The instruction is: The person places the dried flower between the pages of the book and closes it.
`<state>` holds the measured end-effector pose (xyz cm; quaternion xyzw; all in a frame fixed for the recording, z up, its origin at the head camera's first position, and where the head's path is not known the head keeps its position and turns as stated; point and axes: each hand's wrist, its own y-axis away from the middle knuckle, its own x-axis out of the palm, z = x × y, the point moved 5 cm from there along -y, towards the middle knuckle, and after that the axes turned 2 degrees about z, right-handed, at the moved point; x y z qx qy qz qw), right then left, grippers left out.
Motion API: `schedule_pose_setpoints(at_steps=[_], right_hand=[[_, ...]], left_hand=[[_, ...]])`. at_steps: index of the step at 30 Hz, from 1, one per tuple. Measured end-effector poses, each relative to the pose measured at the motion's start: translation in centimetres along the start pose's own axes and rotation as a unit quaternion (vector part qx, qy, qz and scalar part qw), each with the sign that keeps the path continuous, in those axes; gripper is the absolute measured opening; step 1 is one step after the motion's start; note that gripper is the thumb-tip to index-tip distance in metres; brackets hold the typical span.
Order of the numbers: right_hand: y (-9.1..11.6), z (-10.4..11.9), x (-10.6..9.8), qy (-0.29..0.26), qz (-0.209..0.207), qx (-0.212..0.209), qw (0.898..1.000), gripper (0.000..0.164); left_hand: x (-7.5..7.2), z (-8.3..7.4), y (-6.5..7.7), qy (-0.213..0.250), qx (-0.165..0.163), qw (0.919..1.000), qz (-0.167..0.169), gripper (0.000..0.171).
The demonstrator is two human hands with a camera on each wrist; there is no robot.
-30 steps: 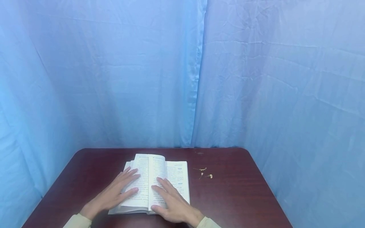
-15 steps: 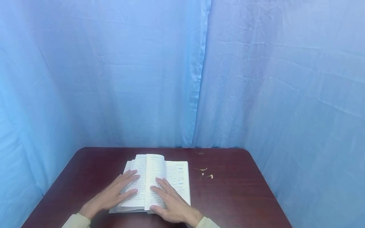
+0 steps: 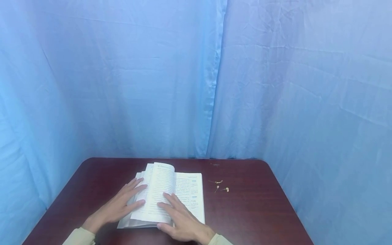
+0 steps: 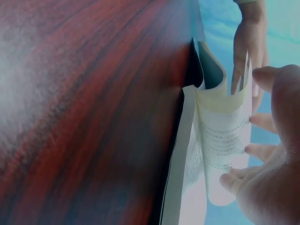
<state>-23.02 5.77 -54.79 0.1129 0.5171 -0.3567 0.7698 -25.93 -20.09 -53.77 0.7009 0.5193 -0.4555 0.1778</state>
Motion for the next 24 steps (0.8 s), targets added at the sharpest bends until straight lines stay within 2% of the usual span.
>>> schedule_pose_setpoints(at_steps=[4, 13, 24], right_hand=[[0.0, 0.0, 0.3, 0.003, 0.009, 0.001, 1.0, 0.06], [0.1, 0.3, 0.8, 0.022, 0.027, 0.002, 0.999, 0.06], [0.0, 1.4, 1.4, 0.044, 0.057, -0.023, 0.997, 0.059]], left_hand=[[-0.2, 0.2, 0.1, -0.006, 0.001, 0.9999, -0.009, 0.061], [-1.3, 0.5, 0.0, -0.008, -0.02, 0.9997, -0.009, 0.065], [-1.6, 0.0, 0.1, -0.007, -0.01, 0.9996, -0.025, 0.066]])
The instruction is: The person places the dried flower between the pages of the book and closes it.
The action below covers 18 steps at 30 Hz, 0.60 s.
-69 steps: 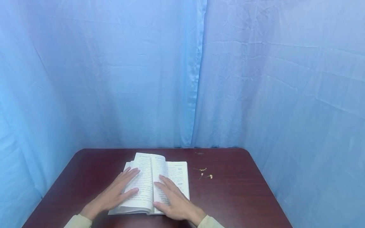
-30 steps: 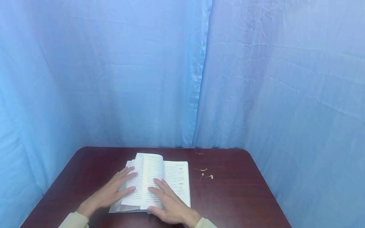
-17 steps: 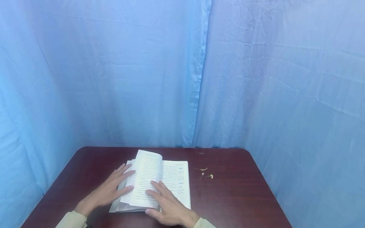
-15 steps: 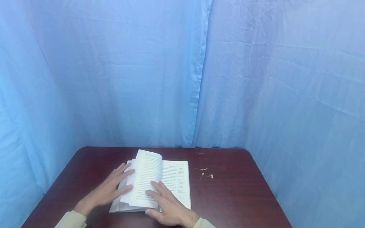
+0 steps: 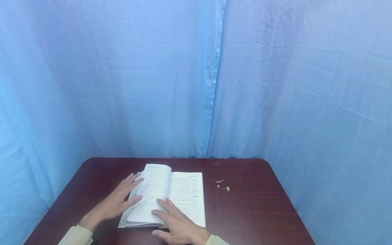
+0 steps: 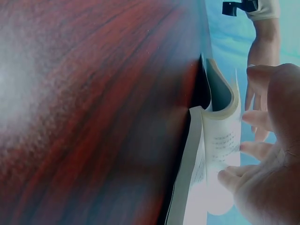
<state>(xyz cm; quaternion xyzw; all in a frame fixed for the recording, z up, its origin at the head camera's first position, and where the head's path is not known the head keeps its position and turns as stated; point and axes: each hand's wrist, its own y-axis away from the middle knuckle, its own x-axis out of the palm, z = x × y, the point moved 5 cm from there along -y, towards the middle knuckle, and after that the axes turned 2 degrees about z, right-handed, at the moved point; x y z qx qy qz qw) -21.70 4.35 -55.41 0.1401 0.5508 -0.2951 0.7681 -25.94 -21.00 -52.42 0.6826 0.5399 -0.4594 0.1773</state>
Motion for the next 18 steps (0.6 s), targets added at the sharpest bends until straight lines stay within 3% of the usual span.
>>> schedule_pose_setpoints(at_steps=[9, 14, 18], right_hand=[[-0.3, 0.6, 0.2, -0.013, 0.04, 0.007, 0.999, 0.064], [-0.5, 1.0, 0.2, 0.002, 0.031, -0.01, 0.999, 0.063], [-0.5, 1.4, 0.1, 0.044, 0.02, -0.043, 0.998, 0.058]], left_hand=[[0.5, -0.6, -0.1, -0.006, 0.011, 0.9999, 0.007, 0.061], [1.2, -1.1, -0.2, -0.002, 0.018, 0.9997, 0.016, 0.059], [2.2, -1.1, -0.4, 0.001, 0.024, 0.999, 0.038, 0.06]])
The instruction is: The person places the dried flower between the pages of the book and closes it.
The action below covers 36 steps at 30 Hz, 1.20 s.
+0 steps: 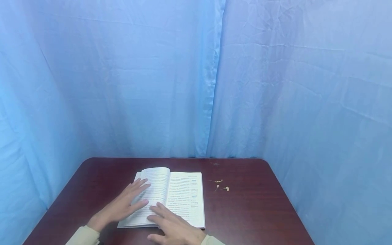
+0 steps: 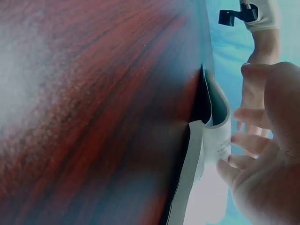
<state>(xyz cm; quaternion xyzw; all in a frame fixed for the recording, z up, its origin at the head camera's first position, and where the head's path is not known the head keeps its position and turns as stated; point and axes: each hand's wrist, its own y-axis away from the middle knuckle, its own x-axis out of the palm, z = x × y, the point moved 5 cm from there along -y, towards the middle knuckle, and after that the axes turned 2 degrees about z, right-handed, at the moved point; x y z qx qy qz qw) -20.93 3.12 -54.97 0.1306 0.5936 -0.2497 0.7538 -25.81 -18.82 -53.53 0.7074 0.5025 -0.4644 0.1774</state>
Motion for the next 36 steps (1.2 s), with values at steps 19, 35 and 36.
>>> schedule_pose_setpoints(at_steps=[19, 35, 36], right_hand=[[0.9, -1.5, -1.7, 0.015, -0.101, -0.04, 0.994, 0.035], [4.7, -7.9, -3.7, 0.036, -0.156, 0.07, 0.985, 0.039], [4.9, -8.3, -3.8, 0.039, -0.161, 0.073, 0.983, 0.04]], left_hand=[[2.8, 1.7, 0.3, 0.034, -0.052, 0.9942, 0.088, 0.072], [3.2, 2.2, 0.3, 0.048, -0.073, 0.9917, 0.094, 0.074], [3.2, 2.2, 0.3, 0.048, -0.074, 0.9917, 0.094, 0.074]])
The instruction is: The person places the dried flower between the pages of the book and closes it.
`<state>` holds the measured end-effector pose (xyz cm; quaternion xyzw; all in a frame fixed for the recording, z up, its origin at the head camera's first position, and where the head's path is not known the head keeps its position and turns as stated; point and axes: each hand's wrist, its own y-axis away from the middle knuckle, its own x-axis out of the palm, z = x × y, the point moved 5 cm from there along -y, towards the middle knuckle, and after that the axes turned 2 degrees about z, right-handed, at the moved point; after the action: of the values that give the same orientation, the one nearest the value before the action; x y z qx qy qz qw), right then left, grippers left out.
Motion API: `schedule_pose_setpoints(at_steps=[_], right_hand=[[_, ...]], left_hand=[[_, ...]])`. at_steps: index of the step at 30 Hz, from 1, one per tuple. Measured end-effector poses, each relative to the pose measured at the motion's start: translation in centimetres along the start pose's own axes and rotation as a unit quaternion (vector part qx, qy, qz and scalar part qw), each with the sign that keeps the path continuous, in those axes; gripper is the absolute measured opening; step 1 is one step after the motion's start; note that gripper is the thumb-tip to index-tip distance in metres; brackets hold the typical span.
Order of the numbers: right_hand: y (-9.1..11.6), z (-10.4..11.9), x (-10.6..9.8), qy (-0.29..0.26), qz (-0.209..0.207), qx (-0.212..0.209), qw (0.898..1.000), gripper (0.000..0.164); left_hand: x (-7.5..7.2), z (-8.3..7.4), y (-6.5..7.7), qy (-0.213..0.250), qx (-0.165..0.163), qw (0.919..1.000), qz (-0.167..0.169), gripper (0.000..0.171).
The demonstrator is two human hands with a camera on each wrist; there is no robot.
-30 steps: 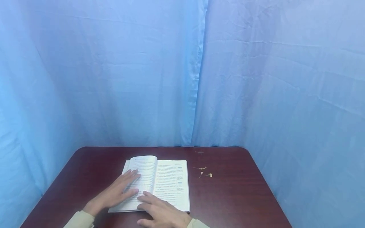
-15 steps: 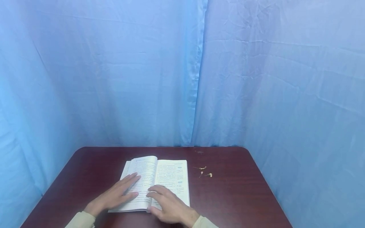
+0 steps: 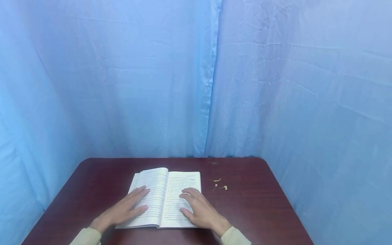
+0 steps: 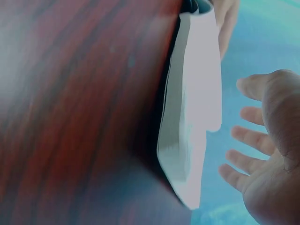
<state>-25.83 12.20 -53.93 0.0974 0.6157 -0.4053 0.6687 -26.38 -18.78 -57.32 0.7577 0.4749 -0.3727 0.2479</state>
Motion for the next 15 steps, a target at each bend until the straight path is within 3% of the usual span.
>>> schedule_pose_setpoints(at_steps=[6, 15], right_hand=[[0.9, -2.2, -1.0, 0.025, -0.021, 0.017, 0.999, 0.041], [2.8, -5.1, -1.9, 0.057, -0.001, 0.062, 0.996, 0.043]], left_hand=[[-0.1, -0.1, 0.1, 0.004, -0.007, 1.0, 0.003, 0.074], [-0.1, 0.0, 0.0, 0.01, -0.015, 0.9998, 0.009, 0.074]])
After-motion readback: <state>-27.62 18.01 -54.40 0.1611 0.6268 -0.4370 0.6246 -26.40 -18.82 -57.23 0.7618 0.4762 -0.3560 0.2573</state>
